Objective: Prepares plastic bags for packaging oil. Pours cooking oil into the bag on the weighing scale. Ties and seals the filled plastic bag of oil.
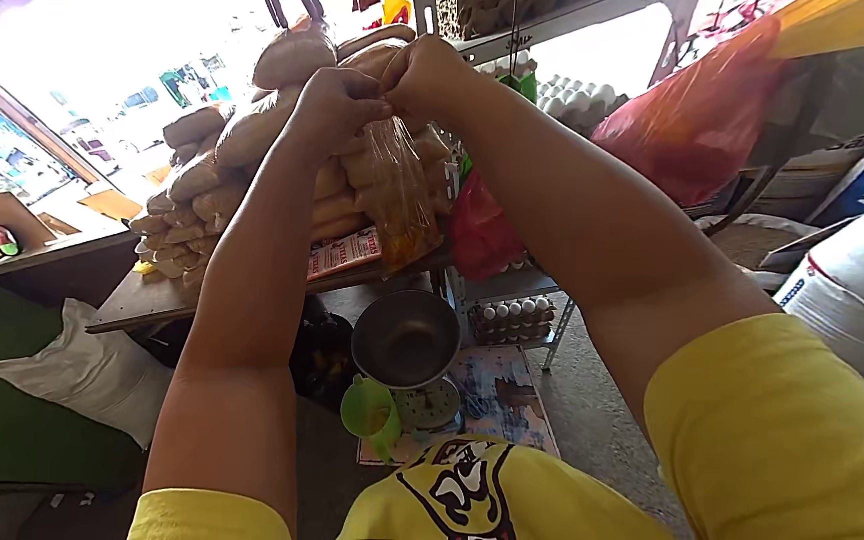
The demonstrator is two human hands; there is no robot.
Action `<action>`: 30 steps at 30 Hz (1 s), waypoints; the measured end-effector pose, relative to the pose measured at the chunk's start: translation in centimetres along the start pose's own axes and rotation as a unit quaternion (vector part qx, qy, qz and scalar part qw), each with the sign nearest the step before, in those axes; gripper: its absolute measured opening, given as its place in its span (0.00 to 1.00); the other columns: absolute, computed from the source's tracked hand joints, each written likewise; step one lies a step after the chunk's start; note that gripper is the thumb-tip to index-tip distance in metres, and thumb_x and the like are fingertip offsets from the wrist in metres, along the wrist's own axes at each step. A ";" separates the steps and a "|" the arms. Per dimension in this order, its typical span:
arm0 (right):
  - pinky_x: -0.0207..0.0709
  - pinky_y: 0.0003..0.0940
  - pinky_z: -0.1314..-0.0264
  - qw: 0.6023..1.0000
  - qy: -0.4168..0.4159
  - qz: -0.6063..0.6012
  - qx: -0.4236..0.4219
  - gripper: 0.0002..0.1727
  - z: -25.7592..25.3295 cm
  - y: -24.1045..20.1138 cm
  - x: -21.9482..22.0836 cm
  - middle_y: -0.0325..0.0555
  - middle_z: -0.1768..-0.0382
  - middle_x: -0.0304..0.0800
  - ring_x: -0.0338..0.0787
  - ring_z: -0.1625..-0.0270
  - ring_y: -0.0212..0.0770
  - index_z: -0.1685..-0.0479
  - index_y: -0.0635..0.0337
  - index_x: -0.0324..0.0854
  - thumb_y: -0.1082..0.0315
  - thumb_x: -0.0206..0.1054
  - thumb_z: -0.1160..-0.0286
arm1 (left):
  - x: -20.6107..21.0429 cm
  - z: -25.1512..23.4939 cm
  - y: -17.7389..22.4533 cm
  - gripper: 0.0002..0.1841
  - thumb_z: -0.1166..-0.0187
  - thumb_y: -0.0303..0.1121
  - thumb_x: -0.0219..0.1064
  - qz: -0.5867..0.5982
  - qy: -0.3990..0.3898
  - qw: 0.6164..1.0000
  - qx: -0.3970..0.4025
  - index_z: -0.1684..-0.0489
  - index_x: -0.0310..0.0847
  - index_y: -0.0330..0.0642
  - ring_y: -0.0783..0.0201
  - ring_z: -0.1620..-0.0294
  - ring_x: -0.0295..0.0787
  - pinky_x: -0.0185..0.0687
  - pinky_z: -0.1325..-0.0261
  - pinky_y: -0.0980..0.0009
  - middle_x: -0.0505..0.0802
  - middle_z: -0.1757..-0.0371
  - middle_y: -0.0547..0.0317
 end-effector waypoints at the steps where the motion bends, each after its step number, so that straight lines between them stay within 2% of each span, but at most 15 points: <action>1: 0.83 0.48 0.42 1.000 0.003 -0.003 0.006 0.12 0.1 -0.1 0.0 0.49 0.51 0.92 0.91 0.51 0.42 0.49 0.56 0.91 0.68 0.73 0.32 | 0.1 -0.1 0.3 0.13 0.24 0.33 0.76 -0.027 -0.006 1.000 -0.007 0.45 0.88 0.41 0.74 0.68 0.84 0.82 0.61 0.76 0.92 0.55 0.61; 4: 0.84 0.44 0.43 1.000 0.012 -0.023 0.012 0.13 0.6 0.0 -0.3 0.48 0.51 0.92 0.91 0.51 0.40 0.49 0.56 0.90 0.69 0.75 0.33 | 0.3 -0.5 0.7 0.13 0.24 0.35 0.76 -0.091 -0.022 0.995 -0.015 0.46 0.88 0.42 0.74 0.67 0.85 0.84 0.59 0.74 0.92 0.55 0.60; 6: 0.84 0.43 0.39 0.998 0.022 -0.052 0.001 0.16 0.7 0.2 -0.3 0.48 0.49 0.91 0.91 0.48 0.40 0.46 0.58 0.88 0.69 0.77 0.34 | 0.3 -0.5 1.0 0.12 0.24 0.36 0.76 -0.115 -0.025 0.993 -0.023 0.48 0.89 0.42 0.73 0.65 0.86 0.84 0.57 0.72 0.92 0.55 0.60; 8: 0.84 0.43 0.37 0.996 0.036 -0.077 -0.010 0.24 0.9 0.3 -0.4 0.50 0.47 0.89 0.90 0.46 0.41 0.38 0.61 0.79 0.70 0.78 0.34 | 0.4 -0.5 1.2 0.11 0.23 0.36 0.76 -0.128 -0.025 0.991 -0.027 0.51 0.89 0.42 0.73 0.65 0.86 0.84 0.57 0.72 0.92 0.56 0.60; 11: 0.83 0.41 0.36 0.993 0.070 -0.090 -0.034 0.31 1.2 0.3 -0.4 0.47 0.48 0.92 0.92 0.46 0.39 0.32 0.61 0.72 0.70 0.79 0.37 | 0.5 -0.3 1.3 0.10 0.23 0.37 0.76 -0.137 -0.019 0.990 -0.029 0.52 0.89 0.42 0.74 0.66 0.85 0.83 0.58 0.73 0.92 0.57 0.61; 14: 0.86 0.34 0.42 0.976 0.099 -0.166 -0.098 0.29 1.5 -0.2 -0.7 0.45 0.53 0.92 0.93 0.52 0.35 0.36 0.63 0.73 0.70 0.81 0.37 | 0.6 -0.5 0.9 0.09 0.22 0.37 0.74 -0.144 -0.005 0.989 -0.031 0.56 0.88 0.41 0.73 0.68 0.83 0.81 0.59 0.71 0.90 0.60 0.60; 16: 0.88 0.32 0.45 0.954 0.107 -0.241 -0.145 0.24 1.6 -0.2 -0.7 0.47 0.54 0.91 0.93 0.54 0.34 0.41 0.67 0.75 0.70 0.80 0.34 | 0.6 -0.4 0.9 0.09 0.20 0.38 0.72 -0.134 0.003 0.991 -0.028 0.53 0.90 0.43 0.75 0.65 0.84 0.81 0.55 0.72 0.92 0.57 0.62; 18: 0.87 0.33 0.40 0.940 0.070 -0.294 -0.161 0.27 1.4 0.6 0.0 0.51 0.47 0.88 0.91 0.47 0.36 0.35 0.71 0.72 0.69 0.78 0.29 | 0.4 -0.3 1.0 0.09 0.18 0.38 0.71 -0.124 0.007 0.992 -0.006 0.53 0.89 0.43 0.75 0.66 0.82 0.79 0.57 0.73 0.91 0.59 0.63; 19: 0.86 0.33 0.38 0.939 0.034 -0.304 -0.156 0.28 1.3 1.2 0.7 0.52 0.42 0.88 0.91 0.44 0.36 0.31 0.71 0.72 0.68 0.76 0.27 | 0.4 -0.3 1.2 0.10 0.17 0.39 0.69 -0.130 0.005 0.991 0.010 0.54 0.89 0.42 0.75 0.67 0.81 0.78 0.57 0.72 0.90 0.61 0.62; 20: 0.85 0.32 0.38 0.940 -0.008 -0.306 -0.150 0.27 1.3 1.7 1.6 0.49 0.40 0.89 0.91 0.43 0.34 0.29 0.68 0.73 0.67 0.74 0.24 | 0.3 -0.2 1.4 0.10 0.16 0.38 0.68 -0.128 0.002 0.992 0.018 0.51 0.90 0.42 0.75 0.66 0.82 0.79 0.56 0.73 0.91 0.59 0.62; 21: 0.84 0.29 0.44 0.939 -0.037 -0.310 -0.146 0.22 1.4 2.1 2.4 0.44 0.43 0.90 0.89 0.47 0.30 0.31 0.64 0.77 0.66 0.72 0.22 | 0.4 -0.3 1.3 0.09 0.16 0.36 0.67 -0.118 0.004 0.993 0.023 0.51 0.91 0.44 0.77 0.67 0.83 0.80 0.57 0.75 0.92 0.60 0.64; 23: 0.81 0.24 0.51 0.934 -0.049 -0.320 -0.152 0.11 1.0 2.7 3.3 0.34 0.56 0.91 0.87 0.57 0.23 0.44 0.60 0.85 0.67 0.69 0.19 | 0.5 -0.6 1.3 0.08 0.16 0.36 0.68 -0.090 0.005 0.996 0.028 0.54 0.91 0.44 0.80 0.70 0.83 0.80 0.60 0.78 0.92 0.63 0.66; 26: 0.84 0.24 0.45 0.924 -0.030 -0.350 -0.149 0.09 0.9 3.0 4.1 0.38 0.57 0.93 0.90 0.55 0.24 0.49 0.64 0.88 0.72 0.73 0.25 | 0.6 -0.4 1.0 0.07 0.17 0.36 0.70 -0.070 0.003 0.997 0.033 0.58 0.91 0.44 0.79 0.68 0.87 0.86 0.56 0.77 0.93 0.64 0.67; 29: 0.84 0.23 0.49 0.929 -0.005 -0.343 -0.141 0.09 1.1 3.1 4.7 0.38 0.61 0.93 0.89 0.60 0.23 0.53 0.65 0.88 0.73 0.76 0.29 | 0.6 -0.2 1.1 0.08 0.17 0.37 0.69 -0.108 0.020 0.994 0.024 0.57 0.91 0.44 0.78 0.64 0.89 0.86 0.50 0.74 0.93 0.61 0.65; 30: 0.84 0.24 0.50 0.931 -0.002 -0.337 -0.141 0.09 1.2 3.3 5.0 0.38 0.63 0.93 0.89 0.61 0.23 0.54 0.65 0.88 0.73 0.76 0.29 | 0.6 -0.2 1.1 0.08 0.16 0.38 0.68 -0.127 0.028 0.991 0.015 0.56 0.91 0.45 0.77 0.62 0.87 0.83 0.49 0.72 0.93 0.60 0.64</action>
Point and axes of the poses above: each hand's wrist, its own z-axis away from the middle knuckle, its own x-axis out of the palm, y = z × x, the point moved 6 cm from there along -z, towards the middle knuckle
